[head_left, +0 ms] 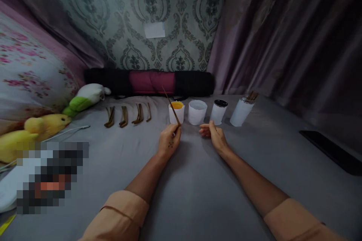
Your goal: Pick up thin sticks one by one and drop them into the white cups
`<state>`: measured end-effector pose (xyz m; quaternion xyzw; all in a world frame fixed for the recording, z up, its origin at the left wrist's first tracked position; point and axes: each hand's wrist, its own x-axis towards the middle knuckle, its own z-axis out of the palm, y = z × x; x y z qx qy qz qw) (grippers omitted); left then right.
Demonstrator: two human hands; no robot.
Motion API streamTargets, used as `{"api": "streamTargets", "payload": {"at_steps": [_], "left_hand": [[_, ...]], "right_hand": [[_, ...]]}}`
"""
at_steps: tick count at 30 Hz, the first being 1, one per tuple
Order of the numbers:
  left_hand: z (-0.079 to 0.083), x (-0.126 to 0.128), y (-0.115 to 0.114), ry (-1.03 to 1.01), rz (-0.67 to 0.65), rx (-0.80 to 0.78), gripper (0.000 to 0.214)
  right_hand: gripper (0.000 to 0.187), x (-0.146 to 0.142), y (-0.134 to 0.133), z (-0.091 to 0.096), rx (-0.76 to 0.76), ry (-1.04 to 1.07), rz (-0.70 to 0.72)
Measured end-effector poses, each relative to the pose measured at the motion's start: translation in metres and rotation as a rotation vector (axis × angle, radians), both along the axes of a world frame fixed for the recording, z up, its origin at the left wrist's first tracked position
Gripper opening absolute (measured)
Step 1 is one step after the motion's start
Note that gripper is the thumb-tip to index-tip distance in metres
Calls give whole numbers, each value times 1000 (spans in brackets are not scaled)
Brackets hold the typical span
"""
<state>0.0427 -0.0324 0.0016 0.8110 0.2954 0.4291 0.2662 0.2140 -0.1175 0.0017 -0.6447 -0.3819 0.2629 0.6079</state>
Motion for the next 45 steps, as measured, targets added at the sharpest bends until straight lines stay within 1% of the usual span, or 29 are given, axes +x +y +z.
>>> {"api": "streamTargets", "payload": {"at_steps": [4, 8, 11, 16, 19, 24, 32, 39, 45], "left_hand": [[0, 0, -1, 62, -43, 52, 25], [-3, -1, -2, 95, -101, 101, 26], [-5, 0, -2, 136, -110, 121, 27], [-6, 0, -3, 237, -116, 194, 28], [-5, -1, -3, 290, -130, 230, 30], [-5, -3, -3, 326, -160, 237, 30], [-1, -5, -5, 442, -153, 340, 31], [3, -5, -6, 491, -172, 385, 30], [4, -6, -6, 556, -147, 436, 30]], "right_hand": [[59, -3, 0, -2, 23, -20, 22], [49, -4, 1, -4, 50, -85, 37], [42, -6, 1, -3, 73, -141, 46], [37, -9, 1, -2, 76, -130, 72], [36, -9, 2, -4, 85, -124, 77], [36, -10, 3, -5, 93, -92, 79], [34, -17, 1, 1, 106, -15, 116], [34, -21, -1, 9, 115, 12, 143], [34, -21, -2, 9, 110, 48, 158]]}}
